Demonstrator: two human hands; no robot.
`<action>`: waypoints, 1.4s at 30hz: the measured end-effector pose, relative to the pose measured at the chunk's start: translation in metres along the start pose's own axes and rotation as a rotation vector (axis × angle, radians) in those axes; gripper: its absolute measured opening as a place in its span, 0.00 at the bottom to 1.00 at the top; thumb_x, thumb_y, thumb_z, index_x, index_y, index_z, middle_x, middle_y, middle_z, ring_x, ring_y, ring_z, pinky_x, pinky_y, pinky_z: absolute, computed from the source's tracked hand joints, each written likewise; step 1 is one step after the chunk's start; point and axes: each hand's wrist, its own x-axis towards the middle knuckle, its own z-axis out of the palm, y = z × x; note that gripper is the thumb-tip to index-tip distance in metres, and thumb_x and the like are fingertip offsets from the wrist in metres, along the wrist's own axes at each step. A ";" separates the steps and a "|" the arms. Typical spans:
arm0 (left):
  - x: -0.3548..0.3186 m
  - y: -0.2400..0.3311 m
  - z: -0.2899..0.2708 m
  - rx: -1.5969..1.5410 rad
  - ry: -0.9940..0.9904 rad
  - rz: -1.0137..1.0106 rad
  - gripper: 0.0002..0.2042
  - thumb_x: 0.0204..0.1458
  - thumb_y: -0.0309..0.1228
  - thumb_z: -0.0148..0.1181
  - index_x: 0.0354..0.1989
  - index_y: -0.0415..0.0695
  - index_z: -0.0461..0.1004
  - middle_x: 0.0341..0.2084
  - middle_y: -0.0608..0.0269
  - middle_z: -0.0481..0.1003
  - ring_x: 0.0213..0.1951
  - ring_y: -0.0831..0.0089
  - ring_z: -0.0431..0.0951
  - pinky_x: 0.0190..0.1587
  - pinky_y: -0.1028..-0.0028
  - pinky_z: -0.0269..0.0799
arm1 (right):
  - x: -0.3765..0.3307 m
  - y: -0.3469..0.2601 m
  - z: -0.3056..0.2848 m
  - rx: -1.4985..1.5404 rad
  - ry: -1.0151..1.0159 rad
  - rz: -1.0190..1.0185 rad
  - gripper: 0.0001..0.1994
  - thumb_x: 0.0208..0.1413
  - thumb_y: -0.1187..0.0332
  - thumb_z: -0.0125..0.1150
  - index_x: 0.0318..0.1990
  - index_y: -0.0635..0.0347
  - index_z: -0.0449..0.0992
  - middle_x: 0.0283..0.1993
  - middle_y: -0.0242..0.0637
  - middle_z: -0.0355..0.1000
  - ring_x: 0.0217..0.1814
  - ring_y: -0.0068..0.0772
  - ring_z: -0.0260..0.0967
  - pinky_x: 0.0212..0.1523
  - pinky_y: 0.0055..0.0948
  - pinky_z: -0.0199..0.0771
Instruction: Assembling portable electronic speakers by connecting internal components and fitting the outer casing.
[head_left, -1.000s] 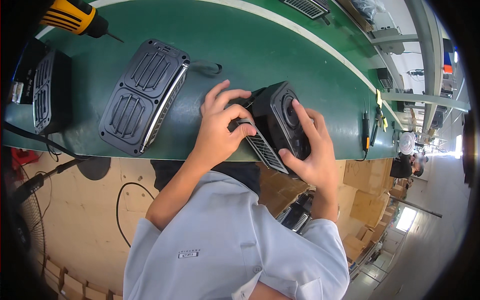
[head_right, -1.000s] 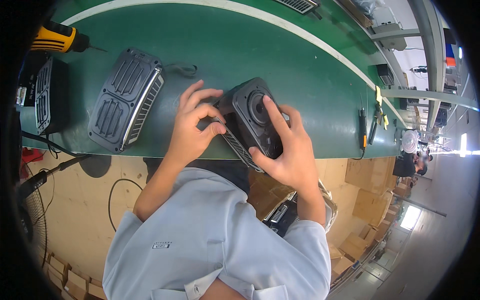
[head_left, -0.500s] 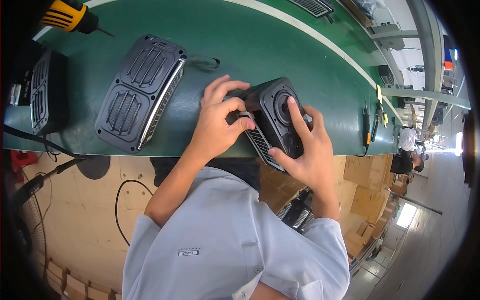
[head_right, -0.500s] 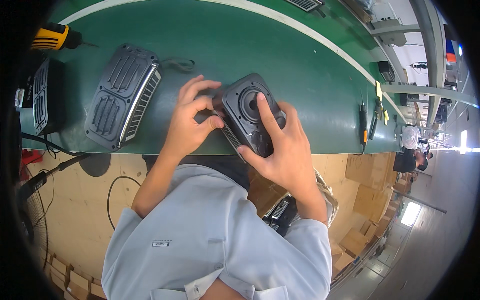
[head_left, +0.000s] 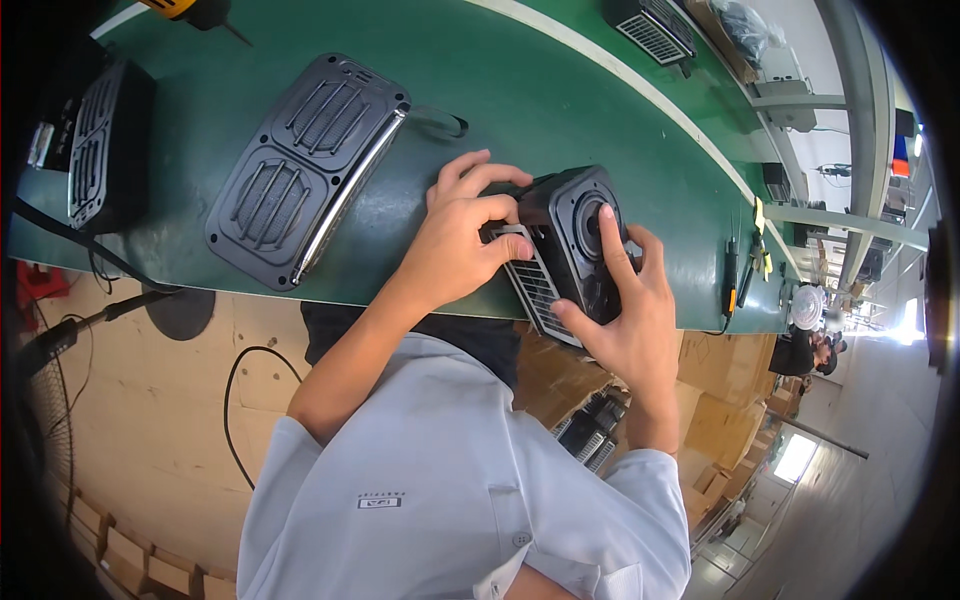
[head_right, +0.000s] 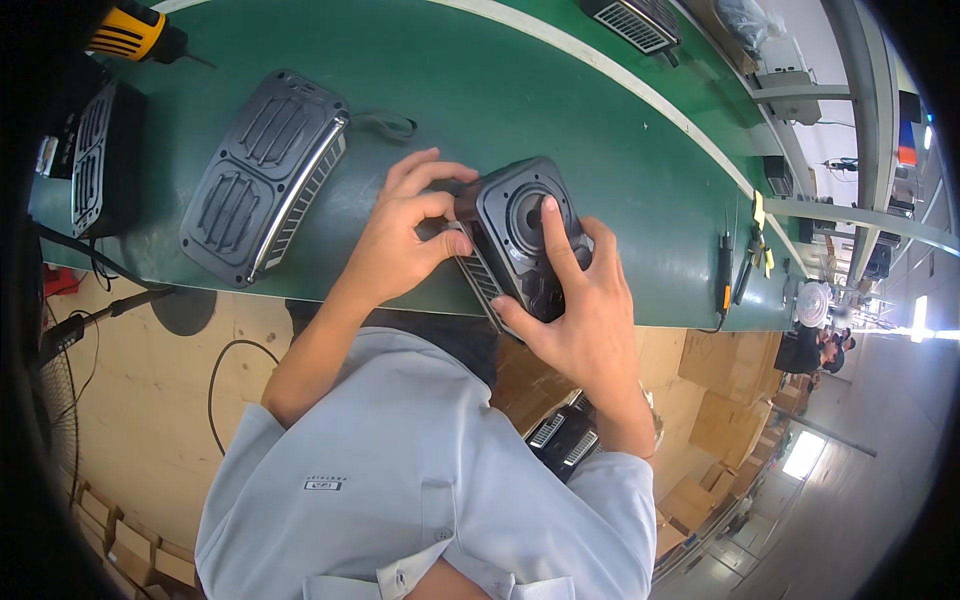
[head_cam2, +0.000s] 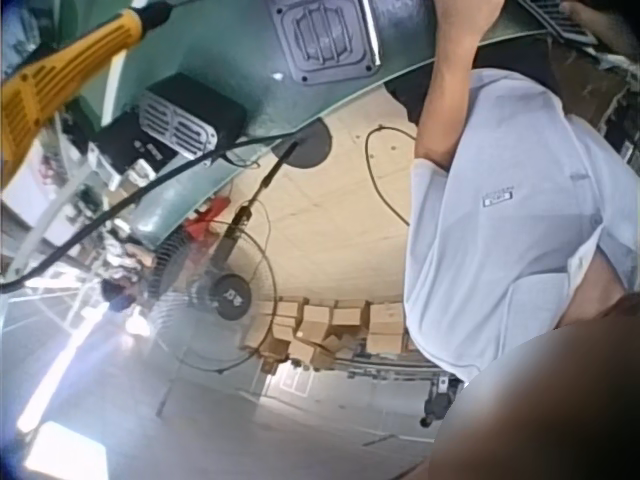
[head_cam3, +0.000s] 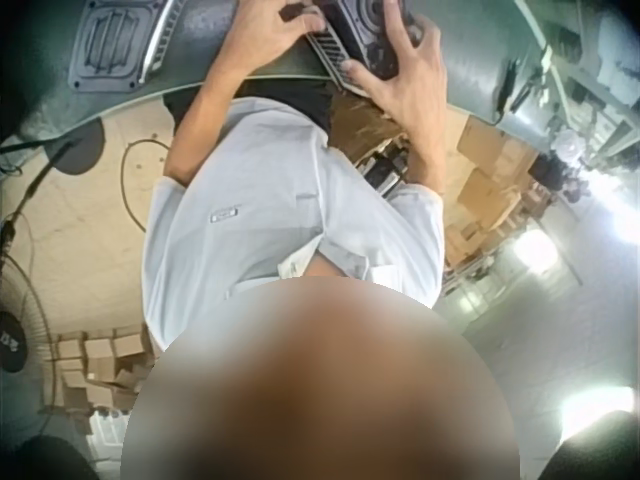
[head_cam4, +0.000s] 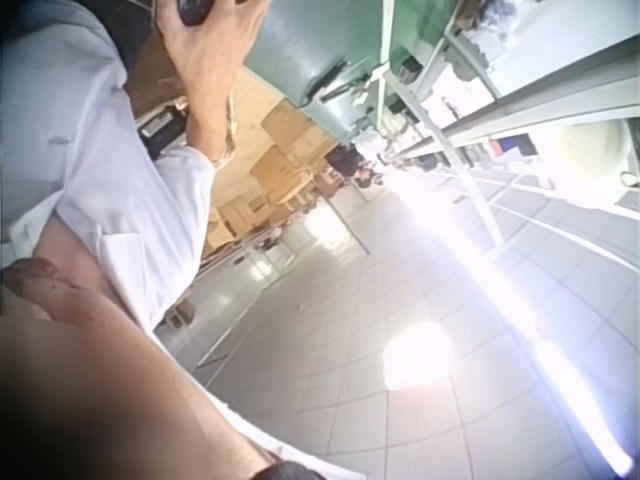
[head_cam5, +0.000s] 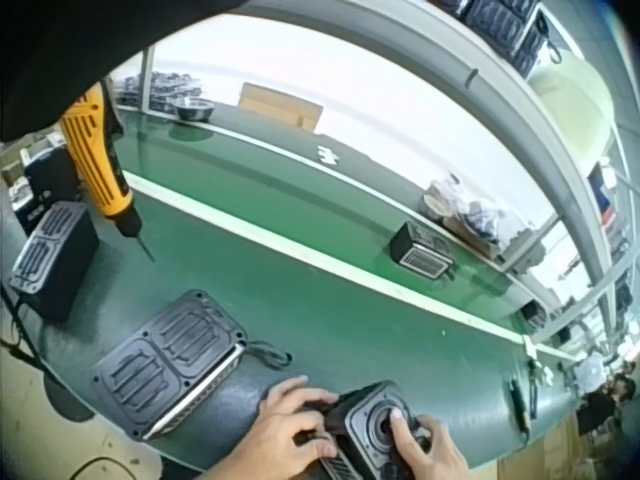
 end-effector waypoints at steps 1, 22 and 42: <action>0.001 0.000 -0.001 0.006 -0.005 -0.004 0.13 0.44 0.36 0.76 0.27 0.42 0.78 0.60 0.67 0.74 0.71 0.48 0.56 0.69 0.50 0.51 | 0.000 0.000 0.000 -0.016 0.017 -0.006 0.49 0.39 0.55 0.78 0.74 0.47 0.66 0.64 0.57 0.65 0.54 0.57 0.74 0.52 0.45 0.79; 0.003 -0.004 0.001 -0.034 -0.042 -0.013 0.13 0.44 0.35 0.76 0.28 0.40 0.80 0.58 0.69 0.77 0.70 0.49 0.59 0.68 0.52 0.54 | 0.003 -0.001 0.003 -0.037 0.048 -0.028 0.46 0.38 0.60 0.75 0.72 0.47 0.70 0.61 0.54 0.67 0.52 0.54 0.76 0.50 0.43 0.79; 0.001 -0.006 -0.031 0.063 0.121 0.065 0.10 0.48 0.23 0.71 0.41 0.41 0.83 0.37 0.61 0.79 0.41 0.65 0.78 0.43 0.67 0.74 | 0.002 0.009 0.008 -0.134 0.010 -0.110 0.50 0.36 0.51 0.81 0.73 0.42 0.68 0.65 0.54 0.64 0.56 0.58 0.72 0.52 0.47 0.77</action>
